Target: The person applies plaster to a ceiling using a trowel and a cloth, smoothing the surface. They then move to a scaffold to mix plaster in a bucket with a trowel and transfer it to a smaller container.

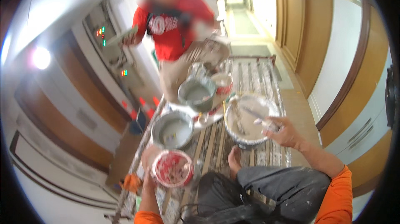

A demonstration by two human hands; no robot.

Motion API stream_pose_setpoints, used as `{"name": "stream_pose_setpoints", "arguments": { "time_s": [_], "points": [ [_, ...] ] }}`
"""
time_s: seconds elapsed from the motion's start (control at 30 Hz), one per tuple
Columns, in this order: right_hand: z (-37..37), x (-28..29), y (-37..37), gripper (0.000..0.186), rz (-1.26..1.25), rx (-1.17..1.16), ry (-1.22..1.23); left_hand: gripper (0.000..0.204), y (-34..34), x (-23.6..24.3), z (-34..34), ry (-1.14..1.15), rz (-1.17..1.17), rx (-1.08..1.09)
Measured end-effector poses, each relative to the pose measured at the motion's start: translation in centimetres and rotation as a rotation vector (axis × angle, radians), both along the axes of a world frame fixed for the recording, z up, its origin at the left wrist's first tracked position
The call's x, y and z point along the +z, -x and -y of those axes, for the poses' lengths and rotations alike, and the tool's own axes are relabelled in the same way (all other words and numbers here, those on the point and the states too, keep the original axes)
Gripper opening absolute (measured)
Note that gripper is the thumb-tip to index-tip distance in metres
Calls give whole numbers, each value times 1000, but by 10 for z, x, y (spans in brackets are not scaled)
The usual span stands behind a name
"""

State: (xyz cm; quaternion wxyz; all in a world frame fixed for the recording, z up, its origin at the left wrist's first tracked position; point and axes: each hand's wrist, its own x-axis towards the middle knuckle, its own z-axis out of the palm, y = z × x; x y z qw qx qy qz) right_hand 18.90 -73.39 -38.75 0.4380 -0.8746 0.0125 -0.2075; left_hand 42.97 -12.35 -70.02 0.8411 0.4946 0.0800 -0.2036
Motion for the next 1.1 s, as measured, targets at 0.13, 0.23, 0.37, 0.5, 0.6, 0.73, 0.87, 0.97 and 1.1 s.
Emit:
{"name": "stream_pose_setpoints", "arguments": {
  "time_s": [0.13, 0.23, 0.37, 0.5, 0.6, 0.73, 0.87, 0.97, 1.1],
  "points": [
    [9, 25, 21, 39, -51, -26, 50, 48, -10, -13, 16, -235, -415, 425],
    [8, 42, 32, 36, -38, -66, -4, 30, 2, -14, 8, -146, -227, 408],
    [8, 44, 39, 32, 26, -86, -49, 25, 11, -5, 11, -133, -368, 333],
    [3, 56, 45, 29, -7, -56, -60, 31, 1, -9, 28, -132, -349, 387],
    [12, 53, 45, 28, -79, 7, 40, 34, 5, -9, 37, -43, -347, 507],
    [6, 62, 65, 25, -30, -109, -83, 38, 17, -12, 34, 55, -382, 568],
    [2, 69, 56, 20, 39, -58, -363, 23, 41, 4, -50, 81, -204, 616],
    [-14, 72, 46, 18, -55, -13, -745, 32, 92, 62, -66, -37, -20, 669],
    [-66, 75, 33, 23, -140, 43, -940, 43, 141, 180, -44, -102, 68, 571]
  ]
}}
